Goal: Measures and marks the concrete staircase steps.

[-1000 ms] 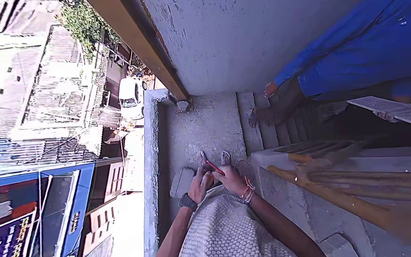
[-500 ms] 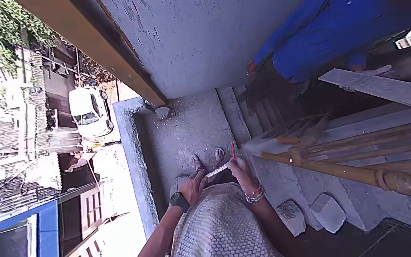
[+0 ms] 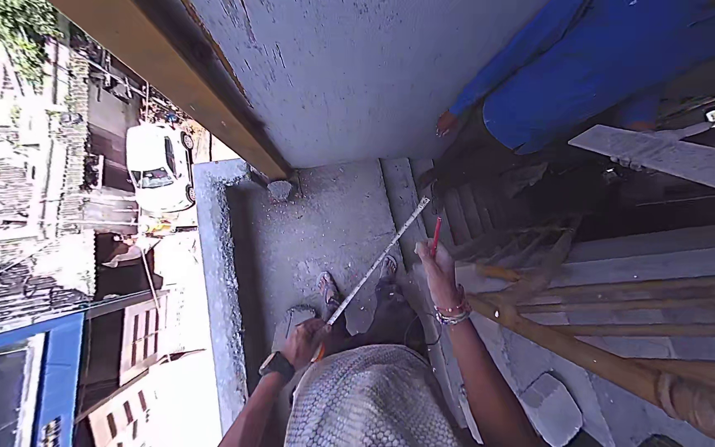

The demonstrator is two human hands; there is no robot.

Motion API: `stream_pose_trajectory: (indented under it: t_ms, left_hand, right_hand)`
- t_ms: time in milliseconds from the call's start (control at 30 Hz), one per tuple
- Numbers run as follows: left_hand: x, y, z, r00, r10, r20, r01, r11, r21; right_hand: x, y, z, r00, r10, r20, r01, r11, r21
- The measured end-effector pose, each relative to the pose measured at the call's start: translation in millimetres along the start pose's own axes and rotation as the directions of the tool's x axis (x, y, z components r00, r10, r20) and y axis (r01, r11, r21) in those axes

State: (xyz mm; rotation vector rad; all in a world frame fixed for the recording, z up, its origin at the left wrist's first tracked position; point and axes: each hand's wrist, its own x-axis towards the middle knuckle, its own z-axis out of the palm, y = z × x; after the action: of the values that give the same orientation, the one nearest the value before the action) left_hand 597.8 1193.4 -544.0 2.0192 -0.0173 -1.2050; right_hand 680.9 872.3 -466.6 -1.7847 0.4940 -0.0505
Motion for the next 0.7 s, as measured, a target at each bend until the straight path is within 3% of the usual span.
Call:
stream_pose_trajectory:
  t_ms: [100, 200, 333, 400, 500, 600, 700]
  left_hand:
    - [24.9, 35.5, 29.3, 0.944, -0.123, -0.307, -0.011, 0.915, -0.402]
    - [67.4, 61.8, 54.2, 0.850, -0.324, -0.415, -0.048, 0.737, -0.674]
    - [146.5, 51.7, 78.9, 0.760, -0.496, -0.419, -0.049, 0.600, -0.798]
    - [198.9, 21.4, 91.2, 0.756, -0.516, -0.402, -0.053, 0.564, -0.824]
    - [274.8, -29.8, 115.1, 0.815, -0.493, -0.305, -0.038, 0.480, -0.876]
    - [367.0, -91.6, 125.8, 0.853, -0.489, -0.181, 0.002, 0.349, -0.937]
    - [458.4, -149.8, 119.2, 0.875, -0.477, -0.084, 0.054, 0.269, -0.962]
  right_hand:
    - [8.3, 42.3, 39.8, 0.944, 0.033, 0.328, 0.073, 0.949, -0.306]
    - [5.3, 97.9, 68.5, 0.715, 0.227, 0.661, 0.034, 0.933, -0.358]
    - [31.4, 172.4, 94.6, 0.453, 0.448, 0.771, -0.272, 0.893, -0.359]
    - [68.1, 215.4, 111.4, 0.320, 0.501, 0.804, -0.225, 0.865, -0.449]
    - [119.2, 291.1, 128.2, 0.163, 0.590, 0.791, -0.060, 0.806, -0.589]
    - [174.3, 390.1, 150.3, 0.142, 0.643, 0.752, 0.094, 0.748, -0.657]
    - [233.9, 479.8, 173.6, 0.205, 0.680, 0.705, 0.278, 0.650, -0.707]
